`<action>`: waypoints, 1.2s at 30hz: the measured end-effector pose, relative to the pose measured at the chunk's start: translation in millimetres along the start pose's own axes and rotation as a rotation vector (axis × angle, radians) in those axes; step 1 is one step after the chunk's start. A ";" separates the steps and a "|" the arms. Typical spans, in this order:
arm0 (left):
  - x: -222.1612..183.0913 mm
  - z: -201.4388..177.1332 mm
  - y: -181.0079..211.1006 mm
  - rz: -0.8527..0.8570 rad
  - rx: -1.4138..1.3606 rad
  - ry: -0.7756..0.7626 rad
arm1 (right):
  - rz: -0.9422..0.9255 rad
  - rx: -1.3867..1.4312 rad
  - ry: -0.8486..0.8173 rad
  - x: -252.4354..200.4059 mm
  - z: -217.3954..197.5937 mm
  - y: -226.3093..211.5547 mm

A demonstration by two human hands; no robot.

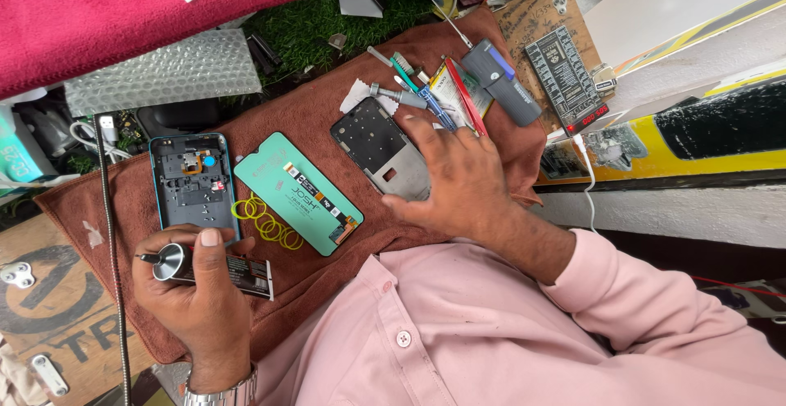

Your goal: The person applies adhesive from a tube labeled NO.7000 along the edges of a smartphone back cover. They then place a new battery into the phone's chassis and secure it with a piece of tape.

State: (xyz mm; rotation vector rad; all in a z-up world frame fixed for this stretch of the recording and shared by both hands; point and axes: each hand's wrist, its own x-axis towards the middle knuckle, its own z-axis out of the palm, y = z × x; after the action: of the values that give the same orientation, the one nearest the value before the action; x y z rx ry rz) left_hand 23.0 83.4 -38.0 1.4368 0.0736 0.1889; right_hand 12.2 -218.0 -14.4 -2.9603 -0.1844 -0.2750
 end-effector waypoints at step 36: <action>0.1 -2.0 2.5 0.001 -0.010 -0.014 | 0.048 0.074 0.032 16.7 13.8 2.6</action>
State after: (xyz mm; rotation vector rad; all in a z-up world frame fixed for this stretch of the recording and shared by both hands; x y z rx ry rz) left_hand 22.5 85.7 -35.8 1.4285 0.0600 0.1797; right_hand 31.3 -216.3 -25.0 -2.8801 -0.1160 -0.3028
